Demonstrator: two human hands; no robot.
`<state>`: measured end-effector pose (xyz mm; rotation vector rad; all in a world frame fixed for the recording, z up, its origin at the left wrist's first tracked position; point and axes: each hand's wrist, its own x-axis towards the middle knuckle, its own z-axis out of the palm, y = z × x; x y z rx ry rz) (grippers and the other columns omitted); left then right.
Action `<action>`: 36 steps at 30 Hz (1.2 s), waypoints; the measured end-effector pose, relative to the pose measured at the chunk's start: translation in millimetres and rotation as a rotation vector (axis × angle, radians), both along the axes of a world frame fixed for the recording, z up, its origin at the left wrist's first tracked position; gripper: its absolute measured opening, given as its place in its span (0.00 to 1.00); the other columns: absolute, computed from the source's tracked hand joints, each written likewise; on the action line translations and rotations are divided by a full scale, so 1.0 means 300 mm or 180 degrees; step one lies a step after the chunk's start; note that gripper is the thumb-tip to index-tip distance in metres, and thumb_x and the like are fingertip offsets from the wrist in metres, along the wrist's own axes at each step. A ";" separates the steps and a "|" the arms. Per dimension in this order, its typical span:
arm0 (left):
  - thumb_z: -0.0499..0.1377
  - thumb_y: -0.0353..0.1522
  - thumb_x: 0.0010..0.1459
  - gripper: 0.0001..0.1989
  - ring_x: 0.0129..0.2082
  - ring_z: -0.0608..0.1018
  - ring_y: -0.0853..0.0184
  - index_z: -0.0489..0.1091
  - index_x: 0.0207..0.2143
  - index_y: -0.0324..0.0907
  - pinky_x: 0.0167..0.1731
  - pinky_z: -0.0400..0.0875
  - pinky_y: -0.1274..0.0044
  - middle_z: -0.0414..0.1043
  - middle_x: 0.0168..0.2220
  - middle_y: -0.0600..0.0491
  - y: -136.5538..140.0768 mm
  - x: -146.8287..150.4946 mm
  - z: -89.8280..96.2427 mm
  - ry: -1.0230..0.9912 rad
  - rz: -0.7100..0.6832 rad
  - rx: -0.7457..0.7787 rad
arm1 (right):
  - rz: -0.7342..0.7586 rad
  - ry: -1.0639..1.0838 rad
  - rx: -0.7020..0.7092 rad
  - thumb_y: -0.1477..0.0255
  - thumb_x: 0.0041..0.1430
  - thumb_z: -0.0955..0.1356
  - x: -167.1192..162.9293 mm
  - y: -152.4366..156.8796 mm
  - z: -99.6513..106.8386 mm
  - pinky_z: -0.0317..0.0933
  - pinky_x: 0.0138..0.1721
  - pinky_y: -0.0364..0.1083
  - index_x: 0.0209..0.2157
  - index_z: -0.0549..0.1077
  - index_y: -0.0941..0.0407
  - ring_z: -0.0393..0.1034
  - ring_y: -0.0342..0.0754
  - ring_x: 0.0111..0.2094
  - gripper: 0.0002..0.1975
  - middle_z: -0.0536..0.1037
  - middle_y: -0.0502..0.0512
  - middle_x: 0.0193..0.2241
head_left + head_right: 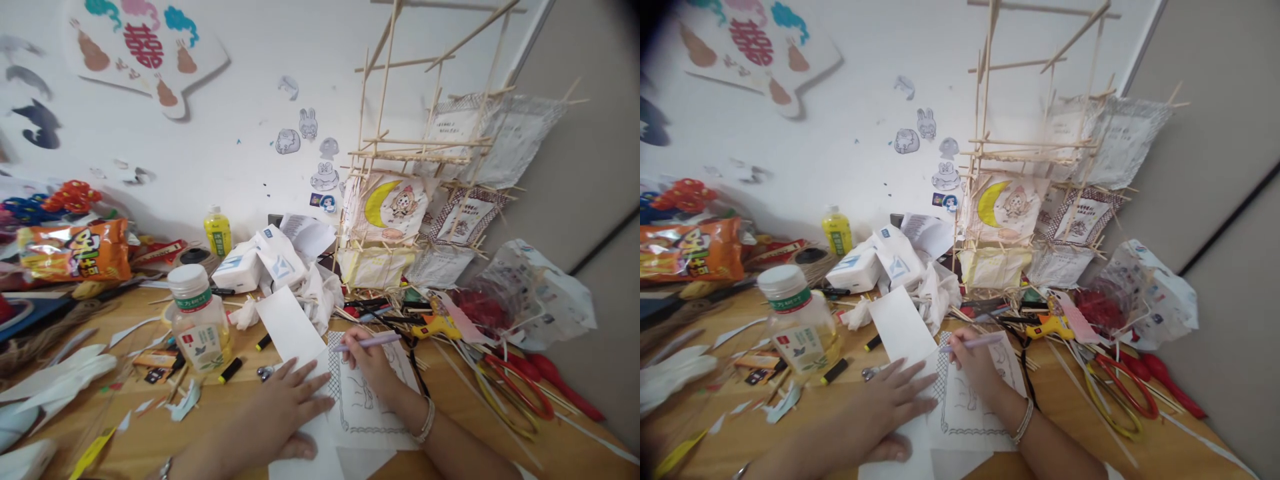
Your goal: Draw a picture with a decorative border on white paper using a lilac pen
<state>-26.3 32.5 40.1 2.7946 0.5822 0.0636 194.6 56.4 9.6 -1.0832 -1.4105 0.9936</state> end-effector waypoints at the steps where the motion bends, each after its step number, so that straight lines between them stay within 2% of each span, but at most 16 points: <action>1: 0.50 0.52 0.62 0.31 0.63 0.54 0.43 0.58 0.62 0.47 0.58 0.48 0.49 0.54 0.64 0.42 0.001 0.000 0.000 -0.0026 0.0007 0.0017 | 0.0005 -0.0011 -0.0037 0.55 0.56 0.65 -0.001 0.000 0.001 0.52 0.19 0.40 0.26 0.66 0.55 0.56 0.40 0.17 0.17 0.66 0.45 0.17; 12: 0.49 0.52 0.63 0.31 0.63 0.52 0.43 0.55 0.63 0.48 0.58 0.48 0.47 0.53 0.64 0.47 -0.004 0.000 0.004 0.0045 0.0027 -0.0080 | 0.0030 0.0014 -0.0076 0.55 0.55 0.65 -0.009 -0.001 0.007 0.51 0.19 0.41 0.26 0.66 0.55 0.56 0.40 0.16 0.17 0.65 0.44 0.16; 21: 0.52 0.50 0.62 0.30 0.64 0.51 0.44 0.55 0.63 0.49 0.58 0.47 0.47 0.52 0.64 0.47 -0.007 0.002 0.017 0.0101 0.0062 -0.0154 | -0.0060 -0.0001 0.0093 0.54 0.56 0.64 -0.002 0.007 -0.005 0.52 0.19 0.40 0.25 0.65 0.55 0.57 0.40 0.17 0.19 0.66 0.45 0.17; 29: 0.52 0.49 0.63 0.30 0.64 0.51 0.45 0.55 0.63 0.49 0.58 0.47 0.47 0.51 0.65 0.47 -0.014 0.003 0.050 0.0124 0.0065 -0.0237 | -0.0083 0.0104 0.0019 0.51 0.53 0.66 -0.008 0.003 0.011 0.52 0.18 0.41 0.24 0.66 0.55 0.56 0.40 0.16 0.20 0.66 0.45 0.17; 36: 0.50 0.50 0.63 0.30 0.64 0.50 0.45 0.55 0.63 0.48 0.58 0.46 0.48 0.50 0.65 0.47 -0.019 0.000 0.045 0.0170 0.0072 -0.0237 | -0.0168 0.0067 0.0099 0.52 0.53 0.66 -0.009 -0.002 0.019 0.51 0.18 0.41 0.24 0.66 0.54 0.55 0.41 0.16 0.20 0.66 0.46 0.17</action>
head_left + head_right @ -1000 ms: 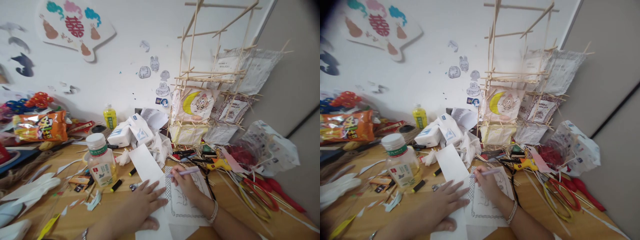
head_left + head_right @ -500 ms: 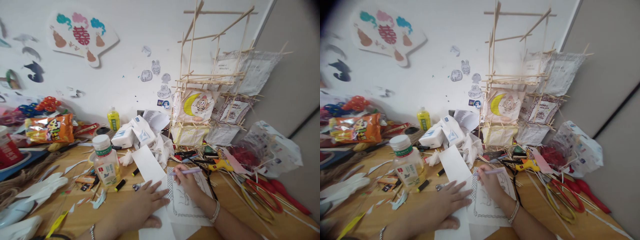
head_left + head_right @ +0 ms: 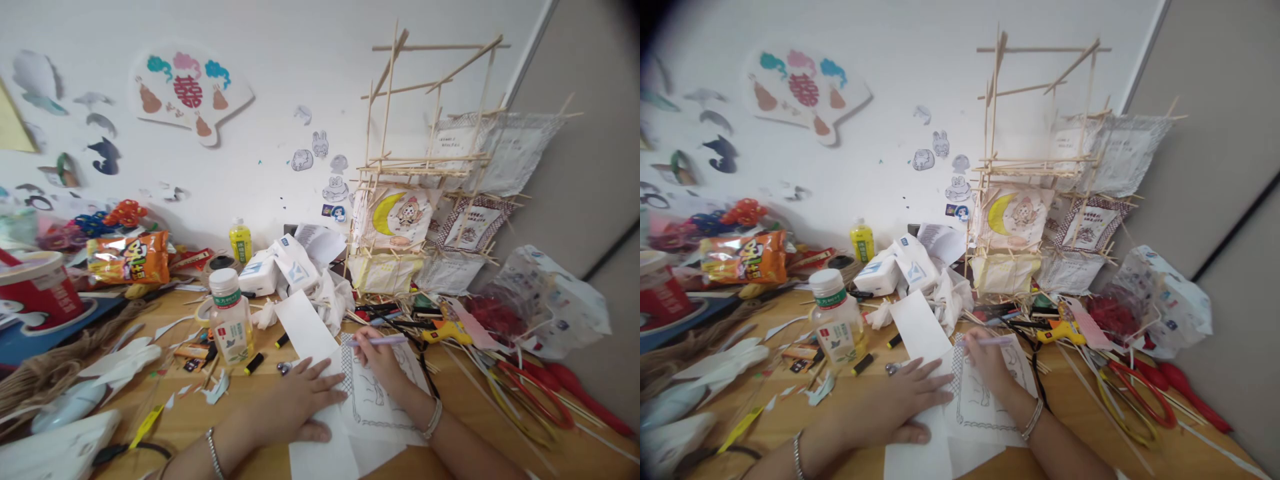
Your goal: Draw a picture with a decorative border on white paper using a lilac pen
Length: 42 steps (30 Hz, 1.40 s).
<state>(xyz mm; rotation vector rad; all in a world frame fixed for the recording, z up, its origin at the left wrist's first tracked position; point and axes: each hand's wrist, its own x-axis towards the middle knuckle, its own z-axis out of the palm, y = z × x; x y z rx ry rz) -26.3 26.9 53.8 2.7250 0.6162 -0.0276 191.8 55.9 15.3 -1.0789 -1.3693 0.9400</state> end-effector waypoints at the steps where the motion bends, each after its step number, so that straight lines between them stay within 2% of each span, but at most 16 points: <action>1: 0.50 0.50 0.63 0.30 0.64 0.50 0.44 0.55 0.63 0.48 0.58 0.46 0.48 0.50 0.65 0.47 -0.001 0.000 0.001 -0.0014 0.0005 -0.0001 | -0.0007 -0.0007 0.0018 0.51 0.53 0.66 0.001 0.001 -0.002 0.51 0.17 0.41 0.24 0.66 0.54 0.55 0.41 0.16 0.20 0.66 0.46 0.17; 5: 0.50 0.50 0.64 0.29 0.64 0.50 0.45 0.56 0.63 0.48 0.58 0.47 0.49 0.50 0.65 0.46 -0.005 0.002 0.014 0.0006 0.0004 0.0002 | -0.0039 0.0061 0.0037 0.51 0.53 0.66 0.004 0.007 -0.010 0.50 0.17 0.41 0.24 0.66 0.55 0.54 0.40 0.15 0.20 0.65 0.45 0.16; 10: 0.52 0.48 0.63 0.30 0.64 0.51 0.44 0.57 0.62 0.44 0.58 0.48 0.49 0.51 0.65 0.44 -0.012 0.010 0.031 0.0112 0.0004 0.0104 | 0.0041 0.0206 0.0121 0.53 0.54 0.66 0.010 -0.003 0.011 0.55 0.20 0.41 0.27 0.69 0.55 0.59 0.42 0.17 0.19 0.71 0.48 0.19; 16: 0.51 0.49 0.63 0.30 0.63 0.53 0.43 0.58 0.62 0.43 0.58 0.50 0.49 0.53 0.64 0.43 -0.018 0.017 0.040 0.0117 0.0041 0.0159 | 0.0099 0.0097 0.0214 0.58 0.56 0.67 0.022 -0.009 0.024 0.57 0.23 0.42 0.28 0.70 0.55 0.61 0.43 0.19 0.14 0.67 0.45 0.16; 25: 0.52 0.49 0.63 0.33 0.63 0.54 0.44 0.55 0.63 0.38 0.58 0.50 0.51 0.54 0.63 0.40 -0.014 0.007 0.018 0.0045 0.0033 0.0272 | 0.0187 0.0082 0.0023 0.52 0.55 0.65 0.013 0.013 -0.017 0.52 0.18 0.41 0.28 0.68 0.55 0.58 0.40 0.16 0.19 0.72 0.49 0.21; 32: 0.51 0.50 0.63 0.32 0.62 0.56 0.44 0.59 0.61 0.38 0.58 0.51 0.50 0.54 0.63 0.40 -0.001 0.005 0.013 -0.0040 -0.0073 0.0355 | 0.0271 -0.0028 -0.0045 0.49 0.54 0.64 0.005 0.008 -0.019 0.53 0.19 0.41 0.29 0.67 0.55 0.57 0.40 0.16 0.22 0.71 0.48 0.21; 42: 0.49 0.50 0.64 0.33 0.64 0.52 0.46 0.57 0.62 0.39 0.59 0.47 0.50 0.48 0.65 0.43 0.014 -0.003 -0.023 -0.0125 -0.0213 0.0423 | 0.0274 -0.0056 -0.0030 0.49 0.55 0.64 0.008 0.013 -0.022 0.54 0.19 0.41 0.30 0.68 0.55 0.59 0.40 0.17 0.22 0.71 0.49 0.22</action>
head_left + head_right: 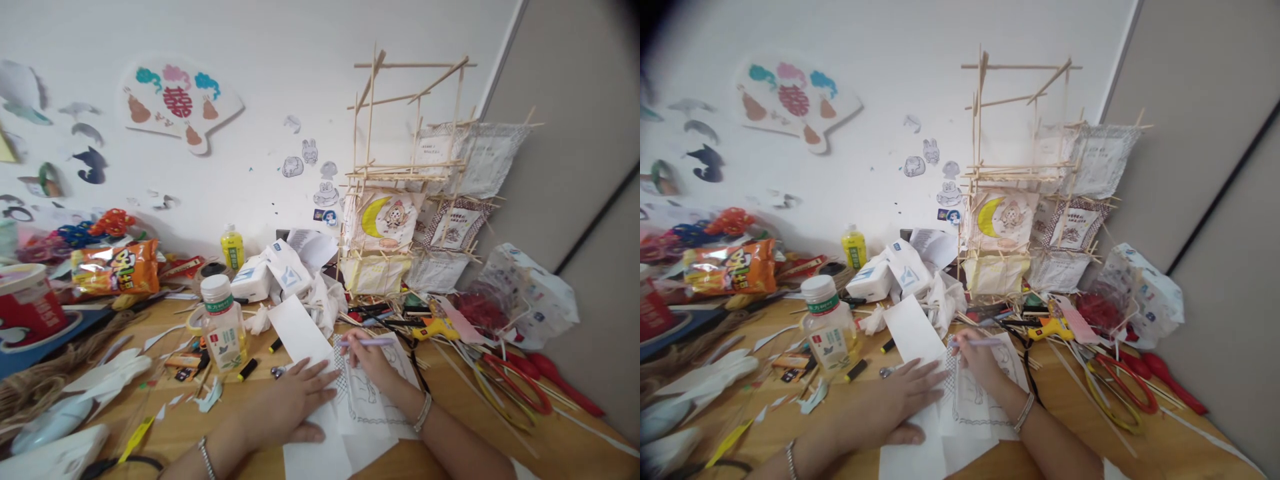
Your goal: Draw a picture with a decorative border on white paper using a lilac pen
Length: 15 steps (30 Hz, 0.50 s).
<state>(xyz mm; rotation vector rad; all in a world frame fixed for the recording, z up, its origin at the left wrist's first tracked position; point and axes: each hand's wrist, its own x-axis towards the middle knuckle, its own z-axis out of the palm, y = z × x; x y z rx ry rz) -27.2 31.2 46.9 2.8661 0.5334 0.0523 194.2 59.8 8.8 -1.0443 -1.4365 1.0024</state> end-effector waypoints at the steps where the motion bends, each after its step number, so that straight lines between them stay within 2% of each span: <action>1: 0.49 0.51 0.64 0.32 0.64 0.51 0.46 0.57 0.62 0.39 0.59 0.47 0.50 0.48 0.65 0.44 0.002 0.000 -0.005 -0.0009 -0.0016 0.0013 | 0.0001 0.0009 -0.0004 0.49 0.55 0.64 0.000 -0.001 0.001 0.54 0.19 0.41 0.30 0.68 0.55 0.59 0.40 0.17 0.22 0.71 0.49 0.22; 8: 0.50 0.49 0.64 0.35 0.64 0.51 0.48 0.49 0.65 0.40 0.60 0.46 0.52 0.48 0.65 0.43 0.004 0.003 0.001 0.0001 0.0022 -0.0068 | -0.0055 -0.0010 0.0025 0.50 0.56 0.63 -0.003 -0.003 0.004 0.52 0.18 0.41 0.30 0.67 0.55 0.58 0.40 0.16 0.21 0.71 0.49 0.22; 12: 0.51 0.49 0.64 0.31 0.64 0.54 0.48 0.54 0.63 0.44 0.60 0.47 0.54 0.52 0.64 0.43 -0.004 0.003 0.017 -0.0085 0.0010 -0.0090 | -0.0131 0.0009 0.0186 0.52 0.56 0.64 0.005 -0.008 0.014 0.54 0.20 0.41 0.29 0.67 0.55 0.59 0.41 0.18 0.19 0.72 0.49 0.22; 15: 0.53 0.46 0.64 0.26 0.63 0.55 0.49 0.59 0.60 0.48 0.60 0.48 0.54 0.55 0.64 0.45 -0.009 0.002 0.024 -0.0140 -0.0042 -0.0091 | -0.0006 0.0046 0.0168 0.55 0.56 0.65 0.014 -0.022 0.025 0.54 0.20 0.41 0.24 0.65 0.55 0.59 0.40 0.17 0.18 0.70 0.47 0.19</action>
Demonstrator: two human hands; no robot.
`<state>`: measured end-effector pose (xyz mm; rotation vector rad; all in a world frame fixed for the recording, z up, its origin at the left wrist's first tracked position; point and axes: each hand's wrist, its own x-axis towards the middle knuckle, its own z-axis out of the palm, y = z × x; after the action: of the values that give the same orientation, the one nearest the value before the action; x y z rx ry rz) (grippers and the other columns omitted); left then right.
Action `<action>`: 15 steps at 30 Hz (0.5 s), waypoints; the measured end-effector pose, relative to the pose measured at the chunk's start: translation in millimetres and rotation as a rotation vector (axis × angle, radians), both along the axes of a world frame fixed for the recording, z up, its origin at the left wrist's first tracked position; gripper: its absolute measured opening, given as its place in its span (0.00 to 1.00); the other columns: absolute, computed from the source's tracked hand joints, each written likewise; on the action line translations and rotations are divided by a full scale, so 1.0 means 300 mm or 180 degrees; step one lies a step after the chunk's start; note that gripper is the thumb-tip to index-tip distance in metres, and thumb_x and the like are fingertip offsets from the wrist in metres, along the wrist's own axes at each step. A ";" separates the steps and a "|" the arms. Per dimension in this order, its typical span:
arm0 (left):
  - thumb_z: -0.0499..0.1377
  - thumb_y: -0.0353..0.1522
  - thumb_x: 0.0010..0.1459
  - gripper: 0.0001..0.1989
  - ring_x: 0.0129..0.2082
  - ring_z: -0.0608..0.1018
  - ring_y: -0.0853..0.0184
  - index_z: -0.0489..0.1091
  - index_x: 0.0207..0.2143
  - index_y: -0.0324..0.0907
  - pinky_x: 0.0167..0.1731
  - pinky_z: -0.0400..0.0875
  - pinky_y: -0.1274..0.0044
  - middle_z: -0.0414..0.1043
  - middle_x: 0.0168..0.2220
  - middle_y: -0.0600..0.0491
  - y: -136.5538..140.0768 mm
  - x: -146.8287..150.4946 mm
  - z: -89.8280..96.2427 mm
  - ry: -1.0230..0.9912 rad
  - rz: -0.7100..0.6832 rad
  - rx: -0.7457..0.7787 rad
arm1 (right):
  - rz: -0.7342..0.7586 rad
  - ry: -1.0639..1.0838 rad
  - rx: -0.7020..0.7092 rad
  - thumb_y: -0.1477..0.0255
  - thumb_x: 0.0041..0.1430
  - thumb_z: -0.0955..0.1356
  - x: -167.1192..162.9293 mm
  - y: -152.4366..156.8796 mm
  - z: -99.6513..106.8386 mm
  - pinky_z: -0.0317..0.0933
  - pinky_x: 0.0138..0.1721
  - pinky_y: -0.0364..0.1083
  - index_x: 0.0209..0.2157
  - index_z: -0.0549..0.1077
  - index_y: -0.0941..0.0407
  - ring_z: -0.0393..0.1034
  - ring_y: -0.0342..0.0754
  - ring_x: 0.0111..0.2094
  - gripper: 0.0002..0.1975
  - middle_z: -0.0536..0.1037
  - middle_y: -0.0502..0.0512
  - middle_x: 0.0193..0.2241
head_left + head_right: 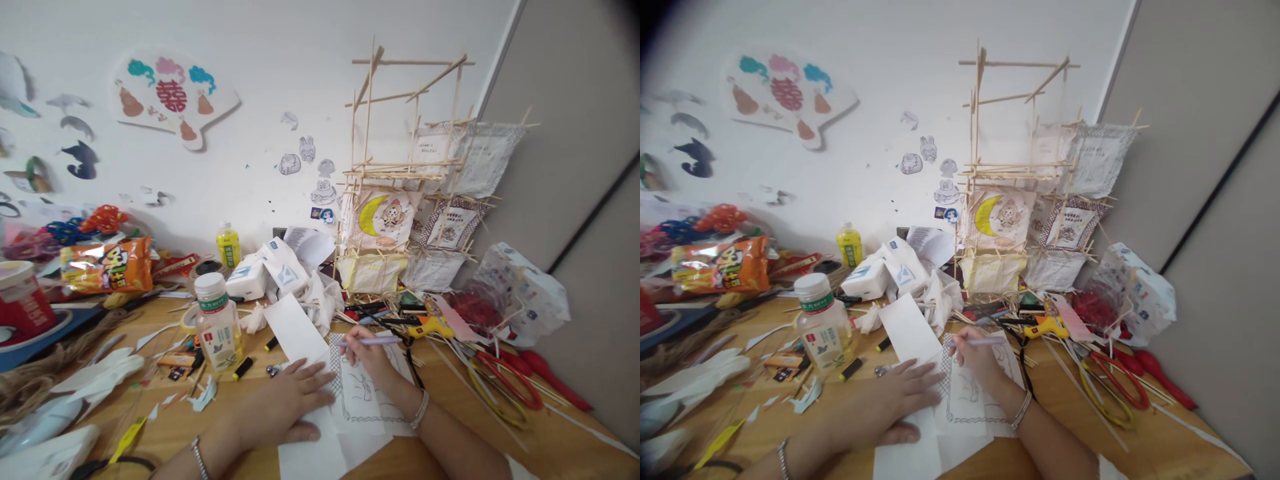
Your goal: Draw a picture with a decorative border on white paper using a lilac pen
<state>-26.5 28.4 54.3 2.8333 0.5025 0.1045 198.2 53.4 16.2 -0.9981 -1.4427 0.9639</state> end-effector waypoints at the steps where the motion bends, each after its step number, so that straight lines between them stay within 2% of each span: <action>1: 0.53 0.46 0.64 0.25 0.63 0.56 0.49 0.60 0.60 0.48 0.59 0.49 0.53 0.56 0.63 0.46 -0.001 -0.001 0.001 0.0023 -0.0010 -0.0012 | 0.0077 -0.0021 -0.0078 0.55 0.55 0.65 0.001 -0.006 0.003 0.53 0.19 0.40 0.23 0.63 0.54 0.58 0.40 0.16 0.18 0.69 0.46 0.17; 4: 0.54 0.45 0.64 0.24 0.62 0.58 0.48 0.62 0.59 0.48 0.59 0.50 0.54 0.57 0.62 0.45 0.000 -0.002 -0.001 0.0004 0.0004 -0.0026 | 0.0398 -0.0260 -0.0404 0.56 0.53 0.67 -0.001 -0.026 0.004 0.47 0.16 0.39 0.19 0.60 0.54 0.53 0.39 0.14 0.19 0.64 0.44 0.12; 7: 0.54 0.45 0.63 0.24 0.62 0.59 0.48 0.62 0.58 0.48 0.59 0.50 0.55 0.58 0.62 0.45 0.001 -0.003 -0.009 -0.0123 0.0016 -0.0034 | 0.0632 -0.0606 -0.0554 0.58 0.52 0.67 -0.010 -0.039 -0.011 0.46 0.16 0.39 0.17 0.59 0.54 0.52 0.38 0.14 0.20 0.62 0.43 0.11; 11: 0.54 0.43 0.64 0.23 0.62 0.59 0.48 0.62 0.59 0.48 0.59 0.50 0.54 0.58 0.62 0.46 0.000 -0.002 -0.014 -0.0142 -0.0005 -0.0064 | 0.0620 -0.0884 -0.0557 0.61 0.54 0.65 -0.014 -0.040 -0.044 0.47 0.17 0.39 0.17 0.55 0.53 0.53 0.39 0.14 0.19 0.62 0.44 0.12; 15: 0.54 0.42 0.64 0.22 0.62 0.58 0.48 0.62 0.59 0.48 0.59 0.50 0.54 0.57 0.63 0.46 0.002 0.000 -0.008 -0.0020 0.0017 -0.0067 | 0.0679 -0.1040 -0.0399 0.64 0.55 0.64 -0.009 -0.042 -0.047 0.50 0.19 0.40 0.16 0.57 0.54 0.56 0.40 0.17 0.18 0.62 0.45 0.14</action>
<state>-26.5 28.9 51.8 2.8105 0.5071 0.1086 195.7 40.6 2.1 -1.1498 -1.8061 1.0918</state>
